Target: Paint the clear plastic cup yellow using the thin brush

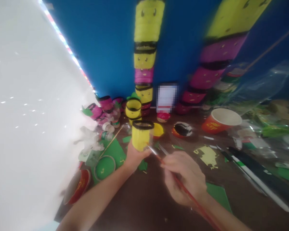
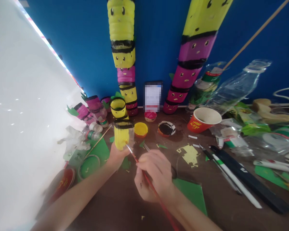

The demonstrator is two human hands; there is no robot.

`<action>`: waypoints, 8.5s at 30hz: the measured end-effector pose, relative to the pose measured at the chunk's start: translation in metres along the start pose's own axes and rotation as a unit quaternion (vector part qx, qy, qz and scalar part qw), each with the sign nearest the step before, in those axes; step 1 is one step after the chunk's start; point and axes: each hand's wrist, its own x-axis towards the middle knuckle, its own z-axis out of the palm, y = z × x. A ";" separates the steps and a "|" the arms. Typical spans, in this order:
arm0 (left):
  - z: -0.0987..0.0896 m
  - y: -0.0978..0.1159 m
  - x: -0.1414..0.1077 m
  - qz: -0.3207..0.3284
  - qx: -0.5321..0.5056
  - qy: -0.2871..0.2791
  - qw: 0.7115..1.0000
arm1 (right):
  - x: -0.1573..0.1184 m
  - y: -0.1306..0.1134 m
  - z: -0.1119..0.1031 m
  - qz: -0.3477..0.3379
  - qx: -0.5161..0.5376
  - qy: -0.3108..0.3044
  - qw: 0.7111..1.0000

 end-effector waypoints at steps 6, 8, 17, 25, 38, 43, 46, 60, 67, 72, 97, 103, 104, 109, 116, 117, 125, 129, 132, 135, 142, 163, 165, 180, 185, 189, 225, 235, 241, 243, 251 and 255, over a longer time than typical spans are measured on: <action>-0.001 0.002 -0.001 -0.005 -0.021 -0.014 1.000 | 0.002 0.001 0.001 0.006 -0.009 0.033 0.999; -0.001 0.001 -0.001 -0.005 -0.018 -0.015 1.000 | 0.001 0.002 0.003 0.008 -0.013 0.034 0.999; 0.000 0.000 0.000 0.000 -0.017 -0.008 1.000 | 0.001 -0.001 -0.002 0.004 0.002 0.018 1.000; 0.000 -0.002 0.000 0.002 -0.013 -0.010 1.000 | 0.000 0.000 0.002 -0.008 -0.018 0.031 0.999; 0.001 0.001 -0.001 -0.006 0.022 0.023 0.999 | -0.001 -0.003 -0.002 -0.004 -0.012 0.005 1.000; 0.001 -0.002 -0.001 0.003 -0.004 -0.002 1.000 | 0.001 -0.001 0.002 -0.006 -0.025 0.015 1.000; 0.000 -0.004 0.000 0.005 0.002 0.002 1.000 | -0.001 0.000 0.002 -0.007 -0.020 0.011 1.000; -0.001 -0.005 0.000 0.016 -0.078 -0.053 0.995 | 0.001 0.004 0.003 0.007 -0.044 0.039 0.998; -0.002 -0.006 0.001 0.007 -0.064 -0.050 0.997 | 0.000 0.005 0.004 0.010 -0.045 0.036 0.998; -0.002 -0.007 0.000 0.009 -0.067 -0.052 0.996 | 0.000 0.005 0.004 0.009 -0.039 0.029 0.999; 0.001 -0.007 0.002 -0.020 -0.094 -0.012 0.995 | 0.004 0.002 -0.001 0.024 -0.026 -0.015 0.999; 0.001 -0.006 0.002 -0.025 -0.103 -0.025 0.994 | 0.005 -0.001 -0.004 0.058 -0.030 0.027 0.997; 0.001 -0.007 0.002 -0.022 -0.110 -0.028 0.993 | 0.005 -0.001 -0.004 0.072 -0.037 0.030 0.996; 0.001 -0.010 0.003 -0.008 -0.133 -0.047 0.990 | 0.008 -0.004 -0.004 0.073 -0.066 0.014 0.995; 0.001 -0.009 0.002 0.003 -0.145 -0.067 0.987 | 0.007 -0.005 -0.003 0.084 -0.085 -0.006 0.993; 0.001 -0.009 0.001 0.002 -0.142 -0.064 0.988 | 0.007 -0.004 -0.003 0.085 -0.083 -0.009 0.993; 0.000 -0.010 0.000 -0.007 -0.125 -0.058 0.990 | 0.004 -0.002 0.001 0.075 -0.053 -0.004 0.996; -0.001 -0.011 0.001 -0.006 -0.116 -0.051 0.992 | 0.003 -0.002 -0.001 0.080 -0.001 -0.020 0.997; -0.001 -0.011 0.002 -0.013 -0.101 -0.036 0.994 | 0.003 -0.003 -0.004 0.053 0.017 -0.001 0.998; -0.002 -0.013 0.002 -0.012 -0.106 -0.038 0.994 | 0.005 -0.004 -0.004 0.055 -0.006 0.019 0.998; -0.001 -0.016 0.004 -0.001 -0.126 -0.032 0.992 | 0.004 -0.001 -0.003 0.051 0.009 -0.017 0.999; -0.001 -0.015 0.002 0.007 -0.151 -0.068 0.986 | 0.003 0.003 0.001 0.037 -0.053 -0.002 0.998; -0.001 -0.015 0.002 0.005 -0.146 -0.068 0.987 | 0.003 0.003 0.002 0.041 -0.054 -0.002 0.998; 0.000 -0.013 0.002 0.000 -0.145 -0.066 0.987 | 0.003 0.002 -0.002 0.034 -0.025 0.001 0.999; 0.000 -0.013 0.002 0.001 -0.147 -0.063 0.987 | 0.004 0.002 -0.002 0.028 -0.029 -0.019 0.999; 0.001 -0.012 0.002 0.000 -0.157 -0.071 0.985 | 0.004 0.001 -0.004 0.027 -0.030 0.008 0.999; -0.002 -0.015 0.002 0.003 -0.105 -0.056 0.993 | 0.006 0.000 -0.006 0.029 -0.028 -0.011 0.999; -0.001 -0.015 0.003 -0.006 -0.126 -0.054 0.991 | 0.007 0.002 -0.006 0.022 -0.019 -0.006 1.000; -0.001 -0.015 0.002 0.004 -0.148 -0.076 0.986 | 0.008 0.002 -0.005 0.033 -0.047 0.029 0.998; -0.001 -0.015 0.002 0.007 -0.146 -0.074 0.986 | 0.007 0.002 -0.003 0.032 -0.052 0.026 0.998; -0.001 -0.016 0.002 0.017 -0.142 -0.084 0.986 | 0.005 0.004 -0.002 0.037 -0.054 0.022 0.998; -0.001 -0.016 0.002 0.006 -0.135 -0.081 0.987 | 0.005 0.004 -0.001 0.041 -0.054 0.015 0.998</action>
